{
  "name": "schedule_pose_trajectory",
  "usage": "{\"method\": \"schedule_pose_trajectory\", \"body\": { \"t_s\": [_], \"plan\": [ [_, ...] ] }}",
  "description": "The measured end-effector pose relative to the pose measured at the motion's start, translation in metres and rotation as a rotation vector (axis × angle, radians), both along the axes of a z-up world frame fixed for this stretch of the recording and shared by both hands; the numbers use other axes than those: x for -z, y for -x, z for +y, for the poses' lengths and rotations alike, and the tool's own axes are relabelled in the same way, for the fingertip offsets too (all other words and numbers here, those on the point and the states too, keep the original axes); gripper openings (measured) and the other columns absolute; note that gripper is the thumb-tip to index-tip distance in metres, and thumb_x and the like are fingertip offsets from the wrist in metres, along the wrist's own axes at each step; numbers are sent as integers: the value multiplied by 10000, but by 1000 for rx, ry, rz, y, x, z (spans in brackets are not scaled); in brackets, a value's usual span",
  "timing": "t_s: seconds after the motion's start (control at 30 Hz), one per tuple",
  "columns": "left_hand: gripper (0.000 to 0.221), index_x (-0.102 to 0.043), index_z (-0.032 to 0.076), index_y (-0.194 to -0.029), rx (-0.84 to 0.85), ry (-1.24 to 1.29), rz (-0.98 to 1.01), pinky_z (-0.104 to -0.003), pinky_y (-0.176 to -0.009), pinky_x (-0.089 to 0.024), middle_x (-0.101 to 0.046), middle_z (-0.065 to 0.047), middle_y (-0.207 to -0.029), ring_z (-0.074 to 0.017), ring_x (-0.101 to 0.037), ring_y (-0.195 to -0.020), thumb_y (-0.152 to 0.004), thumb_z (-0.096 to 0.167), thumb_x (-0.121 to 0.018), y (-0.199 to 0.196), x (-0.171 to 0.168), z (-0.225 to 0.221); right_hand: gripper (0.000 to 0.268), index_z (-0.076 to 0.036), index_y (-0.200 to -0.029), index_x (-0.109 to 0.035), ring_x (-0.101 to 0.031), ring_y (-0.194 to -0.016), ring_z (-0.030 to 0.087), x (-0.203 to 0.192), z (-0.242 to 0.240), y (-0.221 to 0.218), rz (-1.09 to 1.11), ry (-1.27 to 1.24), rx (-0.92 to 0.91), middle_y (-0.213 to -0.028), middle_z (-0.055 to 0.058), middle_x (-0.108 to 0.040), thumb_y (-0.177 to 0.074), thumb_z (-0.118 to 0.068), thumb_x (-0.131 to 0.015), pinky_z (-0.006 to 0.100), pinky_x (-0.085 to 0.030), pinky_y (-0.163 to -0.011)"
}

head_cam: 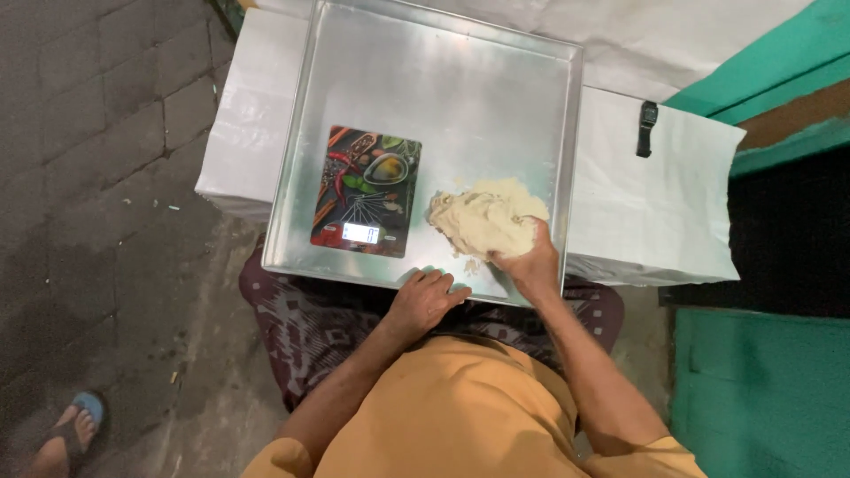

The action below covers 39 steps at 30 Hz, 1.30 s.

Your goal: Kneading a lump of dough on a metal tray next to a digital scale.

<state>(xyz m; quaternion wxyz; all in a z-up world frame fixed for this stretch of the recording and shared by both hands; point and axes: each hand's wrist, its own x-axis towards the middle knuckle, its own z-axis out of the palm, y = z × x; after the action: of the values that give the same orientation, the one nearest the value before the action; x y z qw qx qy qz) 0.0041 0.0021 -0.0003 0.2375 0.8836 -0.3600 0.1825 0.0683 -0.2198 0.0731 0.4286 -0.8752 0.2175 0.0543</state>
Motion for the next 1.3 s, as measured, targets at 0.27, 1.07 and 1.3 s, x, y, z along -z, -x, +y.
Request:
{"method": "schedule_pose_trajectory", "body": {
  "t_s": [0.27,1.07,1.3],
  "plan": [
    [187,-686,243,-1019,-35,-58,-20,-377,-585,-443,-484,-20,-788,-238,-538,-714,-1053,365,-549,-4,-2,-5,628,-227,-1185,-728,-709,-941,252,-50,-14,-30,-205,-72,-39,-1011,93,-736,-593,-173,-929,403,-548,-816],
    [164,-661,245,-1072,-19,-73,-88,-353,-561,-402,-516,-27,-865,-222,-537,-773,-1066,373,-559,-1,10,-8,1081,-380,-1657,28,39,-1561,495,-48,61,-83,371,706,-946,-1680,271,-137,-830,-859,-477,785,-101,-1136],
    [233,-677,237,-1147,35,-57,26,-379,-564,-427,-537,-35,-869,-265,-561,-787,-1087,376,-499,-3,8,-1,815,-31,-1638,-314,-21,-1528,558,27,16,-122,134,448,-766,-1586,443,-288,-1032,-555,-462,608,22,-1237]
  ]
}}
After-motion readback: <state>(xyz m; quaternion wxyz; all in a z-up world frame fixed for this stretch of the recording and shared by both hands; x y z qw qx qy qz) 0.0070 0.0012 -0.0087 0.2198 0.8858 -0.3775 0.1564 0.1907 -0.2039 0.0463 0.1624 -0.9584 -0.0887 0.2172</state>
